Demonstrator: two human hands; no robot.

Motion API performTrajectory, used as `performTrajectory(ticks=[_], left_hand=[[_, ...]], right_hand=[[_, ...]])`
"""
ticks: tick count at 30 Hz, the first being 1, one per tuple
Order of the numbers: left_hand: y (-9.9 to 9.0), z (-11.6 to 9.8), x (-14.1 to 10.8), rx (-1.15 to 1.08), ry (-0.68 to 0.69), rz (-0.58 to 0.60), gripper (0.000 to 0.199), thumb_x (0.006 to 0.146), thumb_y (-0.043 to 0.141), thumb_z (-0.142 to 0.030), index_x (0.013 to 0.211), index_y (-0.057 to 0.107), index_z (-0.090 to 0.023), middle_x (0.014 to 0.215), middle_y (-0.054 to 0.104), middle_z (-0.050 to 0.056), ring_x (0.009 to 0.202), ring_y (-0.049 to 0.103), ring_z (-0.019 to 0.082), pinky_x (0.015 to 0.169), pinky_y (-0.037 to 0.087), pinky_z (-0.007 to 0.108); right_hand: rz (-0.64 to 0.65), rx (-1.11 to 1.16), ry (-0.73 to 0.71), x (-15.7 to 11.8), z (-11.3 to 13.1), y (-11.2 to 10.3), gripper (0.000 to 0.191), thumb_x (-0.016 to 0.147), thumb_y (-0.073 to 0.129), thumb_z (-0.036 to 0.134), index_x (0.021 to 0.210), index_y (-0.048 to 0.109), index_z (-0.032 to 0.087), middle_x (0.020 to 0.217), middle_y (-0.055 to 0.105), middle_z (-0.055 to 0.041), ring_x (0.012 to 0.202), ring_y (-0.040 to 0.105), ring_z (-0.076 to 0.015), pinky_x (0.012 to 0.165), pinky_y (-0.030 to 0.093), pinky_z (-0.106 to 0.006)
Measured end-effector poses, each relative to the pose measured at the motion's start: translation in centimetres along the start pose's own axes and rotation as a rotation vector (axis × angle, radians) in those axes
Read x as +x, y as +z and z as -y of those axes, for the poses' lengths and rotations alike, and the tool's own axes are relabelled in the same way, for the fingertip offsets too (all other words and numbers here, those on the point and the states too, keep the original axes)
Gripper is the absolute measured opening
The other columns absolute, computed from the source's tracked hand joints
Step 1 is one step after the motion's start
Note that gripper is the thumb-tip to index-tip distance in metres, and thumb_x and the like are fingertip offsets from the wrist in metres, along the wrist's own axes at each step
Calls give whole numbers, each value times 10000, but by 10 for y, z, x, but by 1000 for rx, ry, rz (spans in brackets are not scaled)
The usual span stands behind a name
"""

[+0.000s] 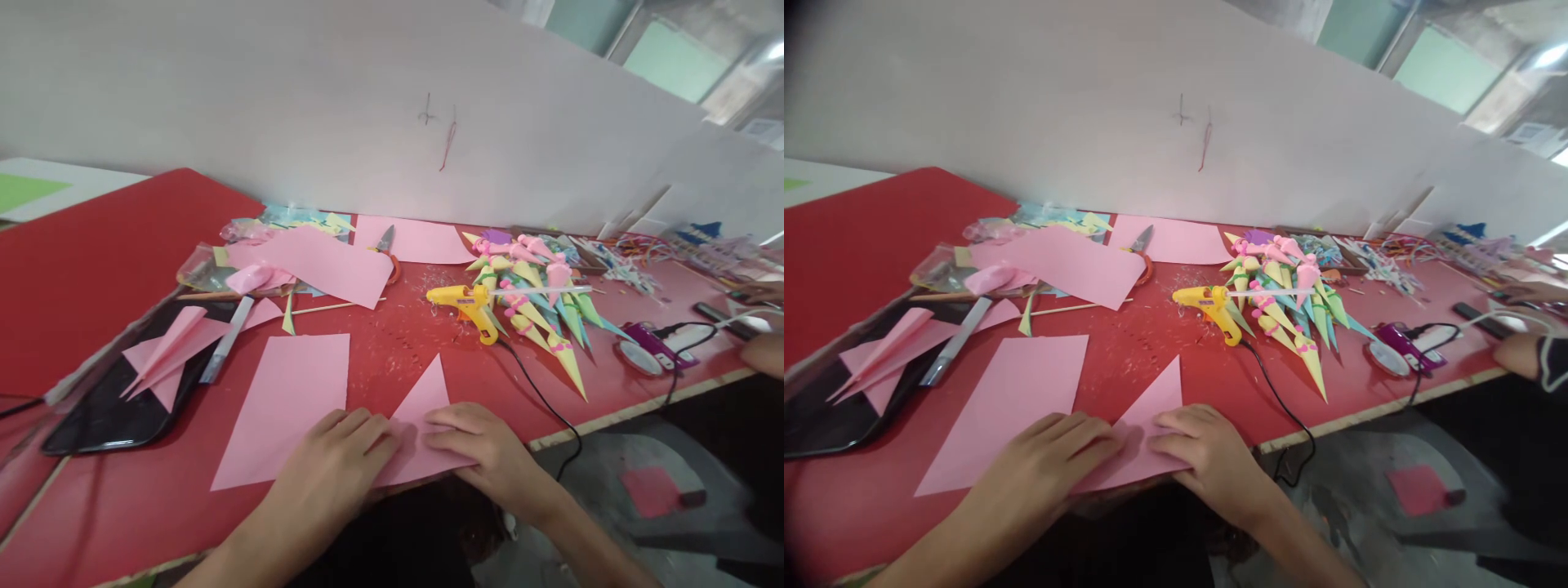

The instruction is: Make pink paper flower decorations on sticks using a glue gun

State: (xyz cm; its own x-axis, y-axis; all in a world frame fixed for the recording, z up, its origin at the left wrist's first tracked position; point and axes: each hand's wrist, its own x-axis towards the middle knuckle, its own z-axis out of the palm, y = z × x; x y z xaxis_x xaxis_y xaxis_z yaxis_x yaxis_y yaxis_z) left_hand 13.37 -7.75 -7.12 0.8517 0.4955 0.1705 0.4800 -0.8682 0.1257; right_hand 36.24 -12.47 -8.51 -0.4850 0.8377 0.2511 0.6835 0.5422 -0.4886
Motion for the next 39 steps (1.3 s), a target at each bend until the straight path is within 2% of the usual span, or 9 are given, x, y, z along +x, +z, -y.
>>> performTrajectory(ticks=[6,12,17,21,24,27,30,36,39], left_hand=[[3,2,6,-84,-122,-111,69,757,658,-149,764,629,-211,728,653,-29,639,590,160,588,401,283],[8,0,5,-5,-208,-277,278,853,547,-242,581,533,-186,544,539,-27,489,509,145,521,366,280],[12,-1,3,63,-277,-213,308,874,494,-259,574,516,-191,531,518,-28,477,512,155,537,396,303],[9,0,6,142,-262,-276,170,875,435,-200,835,596,-165,830,637,62,695,608,192,622,456,320],[2,2,9,225,-78,-346,326,832,441,-98,1123,550,-195,1113,609,98,922,591,215,773,458,341],[-6,4,11,232,189,-217,349,832,475,-97,1124,570,-262,1184,604,19,962,563,188,848,420,338],[-9,6,9,222,334,-115,256,889,441,-147,1046,626,-227,1147,634,-8,976,554,159,846,404,309],[-6,21,-8,112,312,6,320,925,394,-167,1194,567,-184,1116,665,10,946,588,140,872,387,289],[-5,34,-23,28,247,11,384,953,376,-248,1330,449,-253,1195,649,-17,1001,585,137,1013,291,300]], right_hand=[[-117,128,114,8,3,4,131,865,574,239,841,697,204,964,676,-58,870,605,-179,762,486,-303],[-231,153,279,14,7,10,84,813,634,255,785,641,176,873,643,-55,828,596,-181,733,482,-280],[-232,78,344,14,7,15,65,774,653,210,776,602,170,849,623,-53,796,578,-190,690,470,-287],[-200,0,386,14,8,15,102,780,651,231,748,576,171,881,615,-61,805,554,-209,687,452,-322],[-167,-14,389,15,9,15,126,821,607,262,744,560,174,877,597,-52,796,529,-202,686,440,-331],[-138,-26,377,17,9,14,181,863,548,295,725,539,178,865,586,-48,777,513,-196,671,432,-330],[-121,-41,362,18,9,13,200,872,540,313,726,532,176,869,586,-50,775,513,-198,672,432,-336],[-123,-59,365,18,9,12,147,835,601,283,767,536,170,878,590,-57,798,538,-214,693,468,-355],[-206,-96,363,14,9,16,166,812,625,280,874,527,161,884,587,-72,822,559,-223,707,495,-358]])
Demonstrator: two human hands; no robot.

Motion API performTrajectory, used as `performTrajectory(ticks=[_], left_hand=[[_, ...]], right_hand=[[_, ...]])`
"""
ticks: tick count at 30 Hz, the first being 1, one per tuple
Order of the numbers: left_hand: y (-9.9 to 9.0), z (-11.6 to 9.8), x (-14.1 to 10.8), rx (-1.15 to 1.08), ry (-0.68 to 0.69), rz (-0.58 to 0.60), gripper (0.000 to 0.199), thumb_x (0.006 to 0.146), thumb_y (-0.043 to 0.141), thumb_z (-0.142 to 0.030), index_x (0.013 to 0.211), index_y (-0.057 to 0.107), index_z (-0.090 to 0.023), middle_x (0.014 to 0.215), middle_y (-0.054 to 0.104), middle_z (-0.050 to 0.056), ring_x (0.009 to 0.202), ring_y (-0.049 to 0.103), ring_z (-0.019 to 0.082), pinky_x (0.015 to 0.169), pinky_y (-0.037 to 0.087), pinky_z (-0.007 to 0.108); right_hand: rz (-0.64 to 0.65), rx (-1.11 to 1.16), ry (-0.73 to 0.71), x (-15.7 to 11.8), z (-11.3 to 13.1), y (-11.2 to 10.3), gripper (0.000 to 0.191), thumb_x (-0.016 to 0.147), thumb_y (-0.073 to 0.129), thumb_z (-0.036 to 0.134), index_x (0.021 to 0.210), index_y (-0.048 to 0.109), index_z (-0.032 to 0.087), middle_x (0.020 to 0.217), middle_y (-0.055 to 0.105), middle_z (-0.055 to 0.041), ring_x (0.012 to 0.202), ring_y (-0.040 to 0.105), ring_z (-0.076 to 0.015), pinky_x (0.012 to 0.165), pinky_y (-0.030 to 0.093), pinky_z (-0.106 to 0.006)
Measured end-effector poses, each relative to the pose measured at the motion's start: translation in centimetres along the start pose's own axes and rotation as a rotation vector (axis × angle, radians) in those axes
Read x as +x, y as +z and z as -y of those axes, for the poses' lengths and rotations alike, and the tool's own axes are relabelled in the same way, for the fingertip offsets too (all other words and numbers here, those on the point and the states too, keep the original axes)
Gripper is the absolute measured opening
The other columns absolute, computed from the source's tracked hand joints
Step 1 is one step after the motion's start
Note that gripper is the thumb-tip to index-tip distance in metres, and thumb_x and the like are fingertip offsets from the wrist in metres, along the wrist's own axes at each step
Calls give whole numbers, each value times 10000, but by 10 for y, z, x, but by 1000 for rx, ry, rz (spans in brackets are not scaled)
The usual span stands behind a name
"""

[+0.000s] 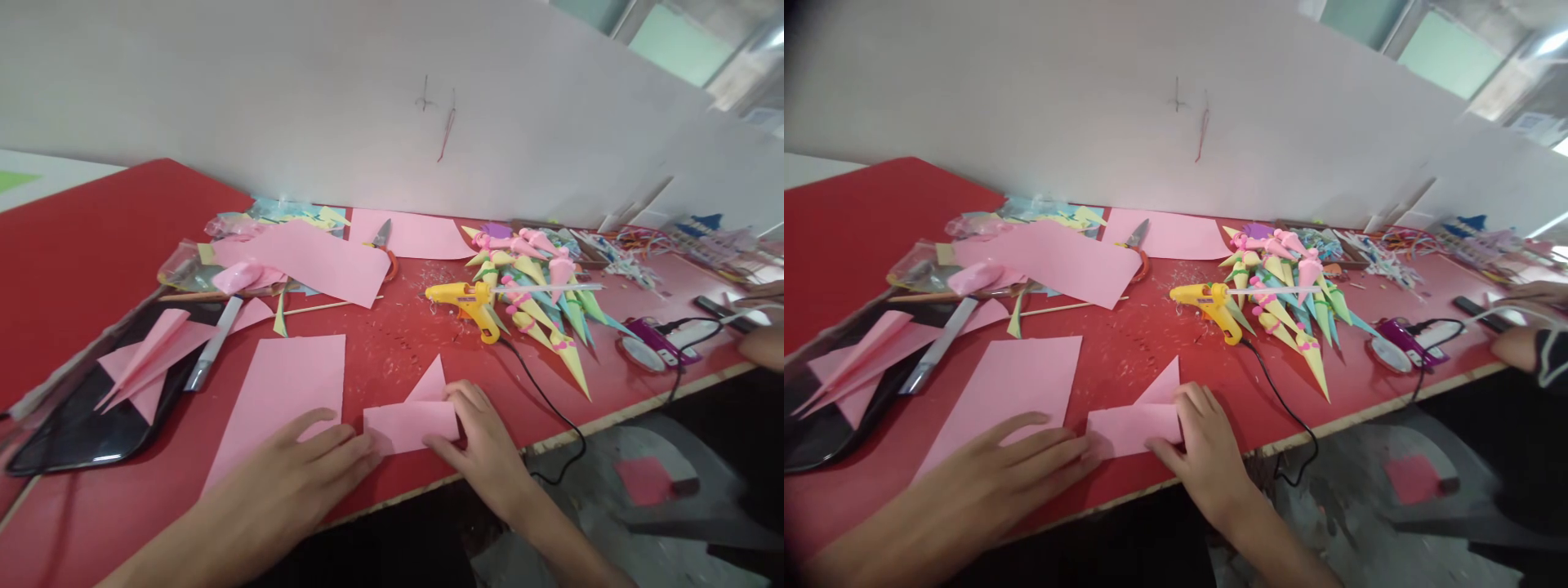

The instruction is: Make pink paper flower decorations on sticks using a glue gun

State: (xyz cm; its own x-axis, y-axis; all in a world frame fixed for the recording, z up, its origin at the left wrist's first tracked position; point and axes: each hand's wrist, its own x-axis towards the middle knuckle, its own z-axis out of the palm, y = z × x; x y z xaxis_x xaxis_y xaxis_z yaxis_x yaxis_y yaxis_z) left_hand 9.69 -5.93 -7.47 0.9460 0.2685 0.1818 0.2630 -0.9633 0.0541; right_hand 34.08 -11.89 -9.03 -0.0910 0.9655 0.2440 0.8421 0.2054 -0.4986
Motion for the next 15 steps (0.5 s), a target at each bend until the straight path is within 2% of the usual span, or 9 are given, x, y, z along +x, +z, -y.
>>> performTrajectory(ticks=[2,4,5,7,9,13,15], left_hand=[[1,3,-8,-44,-28,1,406,951,397,-274,1356,412,-294,1218,641,-39,1080,559,128,1097,172,307],[1,3,-12,-67,-75,15,423,935,429,-233,1346,421,-332,1196,652,-66,1113,545,108,1130,91,306],[1,2,-12,-73,-105,21,433,923,444,-209,1331,438,-354,1172,662,-78,1110,549,98,1136,83,303],[0,0,-11,-76,-170,26,444,898,479,-195,1294,475,-394,1140,674,-91,1098,561,91,1138,117,300],[0,-1,-10,-77,-187,28,447,881,508,-208,1281,489,-407,1153,671,-80,1103,565,100,1129,178,298],[-2,3,-9,-82,-126,41,475,867,532,-206,1300,475,-394,1200,654,-59,1107,572,112,1108,244,288],[-5,5,-10,-92,-112,47,481,856,548,-207,1293,481,-395,1203,654,-64,1099,580,111,1095,268,279]], right_hand=[[-126,-66,-40,-6,0,3,252,823,608,296,1002,511,148,963,579,-107,897,558,-242,749,502,-374],[-228,-205,-162,-11,3,4,290,852,561,253,1125,500,176,1090,555,-130,1025,516,-265,847,475,-411],[-240,-284,-252,-14,5,4,293,867,525,204,1159,509,216,1144,545,-119,1080,485,-267,905,442,-429],[-172,-404,-421,-17,10,3,338,885,466,146,1178,540,296,1243,532,-67,1151,433,-259,989,375,-445],[-73,-443,-489,-19,14,0,326,903,457,192,1180,561,329,1321,513,-21,1186,407,-257,1012,357,-448],[-4,-400,-435,-22,8,-9,314,901,478,406,1184,581,321,1387,478,-18,1227,386,-287,981,395,-483],[-2,-396,-410,-26,0,-13,340,891,483,440,1197,578,323,1402,463,-24,1251,372,-298,976,399,-500]])
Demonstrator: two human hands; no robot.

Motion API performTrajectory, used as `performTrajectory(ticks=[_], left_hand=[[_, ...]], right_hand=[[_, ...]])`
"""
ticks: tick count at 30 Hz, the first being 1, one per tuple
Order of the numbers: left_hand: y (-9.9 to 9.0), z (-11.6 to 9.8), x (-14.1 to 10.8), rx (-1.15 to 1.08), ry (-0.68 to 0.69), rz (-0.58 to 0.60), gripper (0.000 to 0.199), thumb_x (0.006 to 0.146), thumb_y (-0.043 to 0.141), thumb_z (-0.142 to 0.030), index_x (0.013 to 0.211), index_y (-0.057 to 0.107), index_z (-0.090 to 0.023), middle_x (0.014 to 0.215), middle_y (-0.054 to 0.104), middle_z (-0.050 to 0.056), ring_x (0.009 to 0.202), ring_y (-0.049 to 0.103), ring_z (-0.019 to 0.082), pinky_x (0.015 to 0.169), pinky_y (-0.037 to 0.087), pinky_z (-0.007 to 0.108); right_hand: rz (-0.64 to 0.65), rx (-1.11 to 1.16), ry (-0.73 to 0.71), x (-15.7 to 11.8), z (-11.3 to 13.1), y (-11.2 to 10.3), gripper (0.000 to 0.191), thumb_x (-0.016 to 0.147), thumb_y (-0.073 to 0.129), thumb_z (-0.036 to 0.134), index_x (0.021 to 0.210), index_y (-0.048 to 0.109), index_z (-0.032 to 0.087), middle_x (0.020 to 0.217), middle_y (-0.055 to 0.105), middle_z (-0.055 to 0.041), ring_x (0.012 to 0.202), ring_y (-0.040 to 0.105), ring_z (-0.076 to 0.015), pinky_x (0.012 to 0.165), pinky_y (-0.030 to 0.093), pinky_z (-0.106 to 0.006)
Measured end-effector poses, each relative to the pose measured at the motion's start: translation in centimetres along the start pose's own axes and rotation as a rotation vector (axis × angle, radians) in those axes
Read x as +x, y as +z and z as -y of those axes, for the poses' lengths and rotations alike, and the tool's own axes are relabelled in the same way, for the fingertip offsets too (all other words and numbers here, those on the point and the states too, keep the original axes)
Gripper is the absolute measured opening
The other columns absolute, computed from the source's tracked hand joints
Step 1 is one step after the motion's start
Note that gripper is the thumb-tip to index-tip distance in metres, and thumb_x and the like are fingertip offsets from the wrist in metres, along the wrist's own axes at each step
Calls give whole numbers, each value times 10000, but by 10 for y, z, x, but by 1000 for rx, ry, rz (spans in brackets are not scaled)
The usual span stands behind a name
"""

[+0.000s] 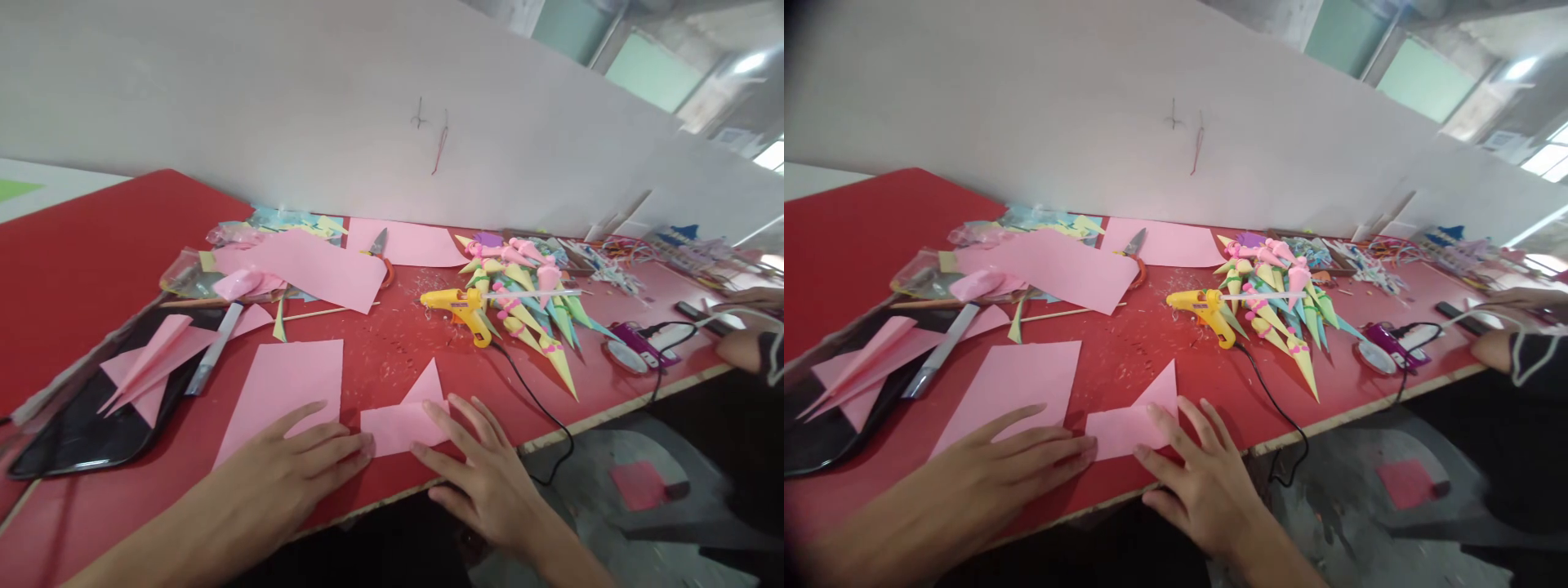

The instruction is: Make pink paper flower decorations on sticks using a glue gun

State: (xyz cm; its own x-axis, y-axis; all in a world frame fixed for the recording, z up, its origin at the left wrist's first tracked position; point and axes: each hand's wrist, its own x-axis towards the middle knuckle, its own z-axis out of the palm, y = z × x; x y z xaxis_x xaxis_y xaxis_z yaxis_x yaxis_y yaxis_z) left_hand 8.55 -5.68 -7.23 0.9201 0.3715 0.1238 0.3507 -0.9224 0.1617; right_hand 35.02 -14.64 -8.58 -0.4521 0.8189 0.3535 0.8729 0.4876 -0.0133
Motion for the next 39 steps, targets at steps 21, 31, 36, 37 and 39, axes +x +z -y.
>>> performTrajectory(ticks=[21,31,36,37,39], left_hand=[[10,-8,-2,25,-57,-1,424,870,533,-211,1272,521,-343,1245,628,-31,1124,560,132,1103,273,311],[-1,-13,1,-3,-111,-187,378,853,464,-131,1174,591,-287,1117,678,-5,1029,606,158,1047,374,342],[-15,-25,-1,63,-227,-376,453,854,412,-140,1294,468,-230,1166,628,63,1063,571,204,922,473,333],[-16,-26,1,93,-219,-412,435,862,410,-148,1284,479,-227,1148,630,65,1052,569,207,928,465,341],[-17,-29,10,172,-189,-443,378,868,416,-138,1209,550,-230,1093,643,61,1003,577,210,914,465,348]], right_hand=[[92,261,152,12,-25,-21,337,873,474,186,1190,575,236,1237,581,-93,1152,526,-222,958,454,-396],[487,432,52,75,-25,-26,297,812,588,152,1106,610,192,1077,681,-81,975,603,-226,869,396,-387],[357,434,-42,84,-28,-41,268,867,472,78,904,688,232,896,670,-15,880,597,-163,940,308,-418],[313,403,-40,86,-27,-42,279,852,483,64,883,698,239,914,654,-19,893,584,-167,952,297,-433],[235,367,-53,90,-25,-41,304,810,505,31,839,714,250,1013,620,-33,981,546,-191,968,290,-451]])
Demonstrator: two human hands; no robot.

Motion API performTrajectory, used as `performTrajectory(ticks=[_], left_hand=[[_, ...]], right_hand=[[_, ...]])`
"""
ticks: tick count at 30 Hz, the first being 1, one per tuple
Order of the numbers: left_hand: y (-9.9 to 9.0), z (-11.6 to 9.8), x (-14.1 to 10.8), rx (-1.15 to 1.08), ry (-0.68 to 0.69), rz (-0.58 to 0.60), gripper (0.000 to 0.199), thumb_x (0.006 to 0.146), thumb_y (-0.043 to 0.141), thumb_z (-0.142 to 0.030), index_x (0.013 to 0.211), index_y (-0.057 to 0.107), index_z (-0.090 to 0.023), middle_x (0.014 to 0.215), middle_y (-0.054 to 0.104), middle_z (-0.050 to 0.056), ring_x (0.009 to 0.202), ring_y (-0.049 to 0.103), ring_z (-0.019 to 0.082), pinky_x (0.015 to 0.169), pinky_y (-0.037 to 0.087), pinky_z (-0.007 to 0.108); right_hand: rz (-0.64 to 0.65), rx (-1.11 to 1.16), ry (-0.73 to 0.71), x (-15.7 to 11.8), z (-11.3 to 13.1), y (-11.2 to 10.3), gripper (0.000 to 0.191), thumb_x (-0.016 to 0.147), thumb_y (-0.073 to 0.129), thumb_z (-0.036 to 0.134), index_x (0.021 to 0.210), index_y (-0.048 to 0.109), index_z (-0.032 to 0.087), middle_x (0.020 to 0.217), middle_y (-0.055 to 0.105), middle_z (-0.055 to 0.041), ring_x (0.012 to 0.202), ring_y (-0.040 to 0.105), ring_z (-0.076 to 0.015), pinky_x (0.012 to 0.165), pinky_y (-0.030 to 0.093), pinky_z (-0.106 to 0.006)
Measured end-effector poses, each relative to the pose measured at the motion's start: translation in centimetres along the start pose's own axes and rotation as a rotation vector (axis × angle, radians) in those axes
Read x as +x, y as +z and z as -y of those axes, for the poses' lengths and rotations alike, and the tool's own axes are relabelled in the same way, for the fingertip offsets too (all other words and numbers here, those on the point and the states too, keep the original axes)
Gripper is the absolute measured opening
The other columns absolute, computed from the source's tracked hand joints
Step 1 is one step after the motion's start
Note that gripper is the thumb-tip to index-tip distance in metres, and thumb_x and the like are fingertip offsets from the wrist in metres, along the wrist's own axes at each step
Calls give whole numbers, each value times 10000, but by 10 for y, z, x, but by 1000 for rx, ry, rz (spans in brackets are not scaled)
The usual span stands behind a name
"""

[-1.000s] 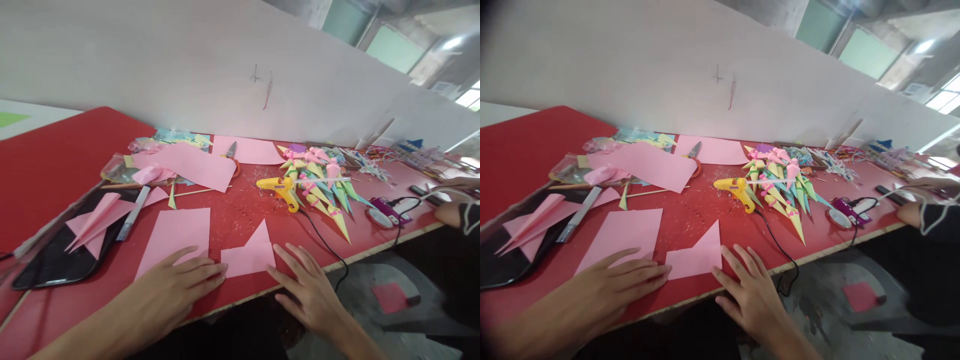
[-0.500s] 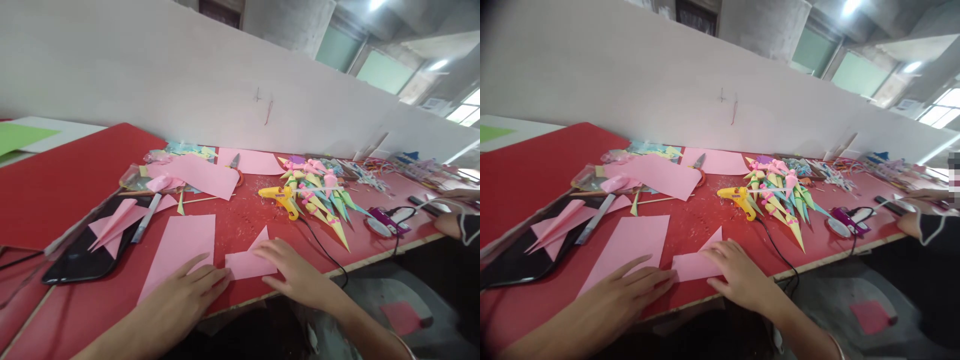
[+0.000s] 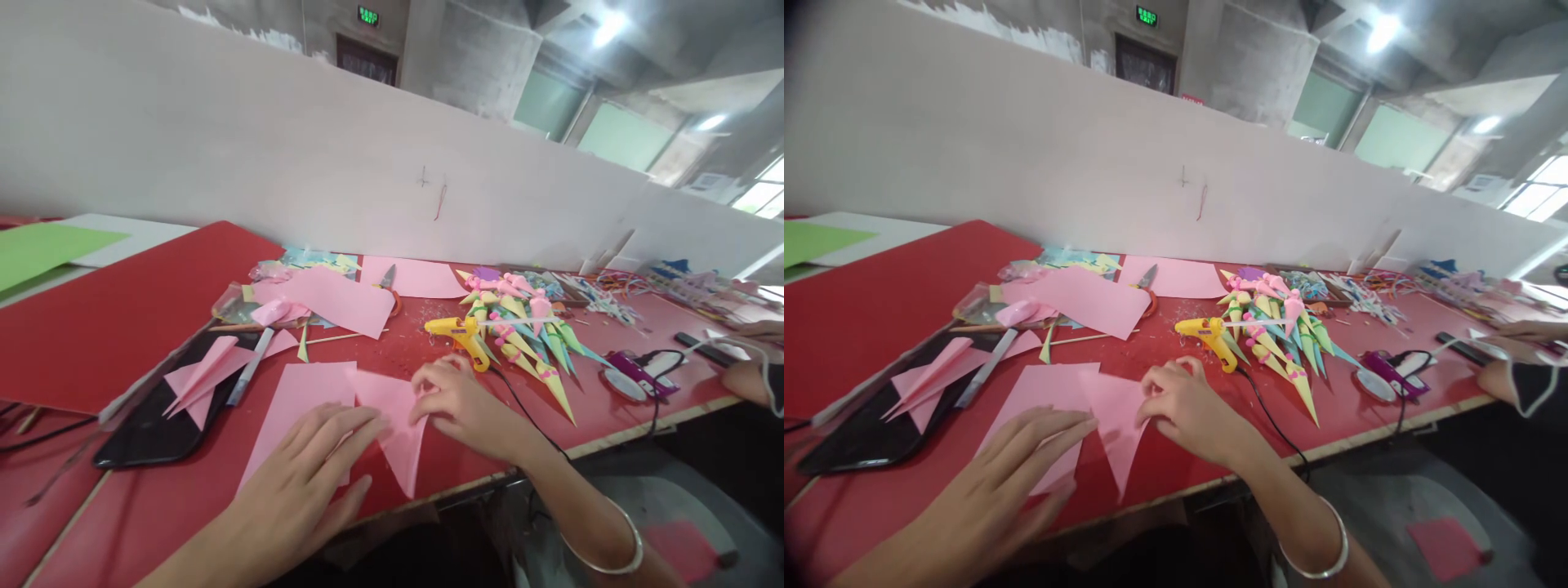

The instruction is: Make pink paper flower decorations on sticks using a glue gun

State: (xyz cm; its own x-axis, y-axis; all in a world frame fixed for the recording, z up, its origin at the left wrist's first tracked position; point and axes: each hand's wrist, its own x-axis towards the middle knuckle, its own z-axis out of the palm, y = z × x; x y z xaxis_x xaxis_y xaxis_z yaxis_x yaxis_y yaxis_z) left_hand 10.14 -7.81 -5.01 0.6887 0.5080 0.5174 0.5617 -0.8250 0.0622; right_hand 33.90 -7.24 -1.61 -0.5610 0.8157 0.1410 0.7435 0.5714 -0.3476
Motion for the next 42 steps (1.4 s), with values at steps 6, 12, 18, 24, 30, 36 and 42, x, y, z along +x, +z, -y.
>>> performTrajectory(ticks=[6,12,18,24,30,36,42], left_hand=[[22,-9,32,140,-58,410,189,814,522,-59,880,676,-147,832,663,79,767,634,217,685,531,340],[20,-8,38,77,-145,421,190,854,480,-106,778,647,-156,768,641,53,711,627,201,632,516,317],[25,-8,43,102,-116,534,232,866,477,-110,1035,634,-137,915,653,93,786,644,217,704,521,341],[39,-7,45,63,-193,602,287,905,388,-142,1118,579,-118,964,620,117,806,640,234,715,529,367],[43,-10,46,109,-181,621,339,877,391,-115,1175,544,-64,980,602,153,852,619,252,732,532,383],[41,-14,51,112,-230,685,406,868,419,-101,1267,474,-48,1040,590,162,900,636,249,696,554,347],[41,-15,50,114,-214,713,427,870,400,-62,1293,448,-42,1058,587,161,920,634,242,696,570,341]], right_hand=[[-43,193,-100,21,-18,23,421,712,471,-79,833,731,230,1221,502,-40,1148,434,-178,980,368,-330],[20,371,9,24,-42,37,354,753,459,-45,706,722,187,948,525,-37,899,558,-138,855,446,-285],[-41,475,48,18,-40,33,391,778,371,-19,782,706,183,918,606,-36,902,591,-132,852,437,-264],[-156,525,355,19,-28,37,182,802,539,223,929,655,164,723,631,2,697,579,-140,661,434,-240],[-209,601,554,12,-24,54,268,810,471,180,1052,583,163,635,605,22,578,561,-130,552,382,-213],[-216,276,556,3,-15,65,243,836,463,181,1046,585,187,576,618,19,557,584,-164,548,365,-227],[-214,75,554,-3,-12,67,242,855,442,145,952,652,216,871,732,-44,785,659,-215,666,417,-264]])
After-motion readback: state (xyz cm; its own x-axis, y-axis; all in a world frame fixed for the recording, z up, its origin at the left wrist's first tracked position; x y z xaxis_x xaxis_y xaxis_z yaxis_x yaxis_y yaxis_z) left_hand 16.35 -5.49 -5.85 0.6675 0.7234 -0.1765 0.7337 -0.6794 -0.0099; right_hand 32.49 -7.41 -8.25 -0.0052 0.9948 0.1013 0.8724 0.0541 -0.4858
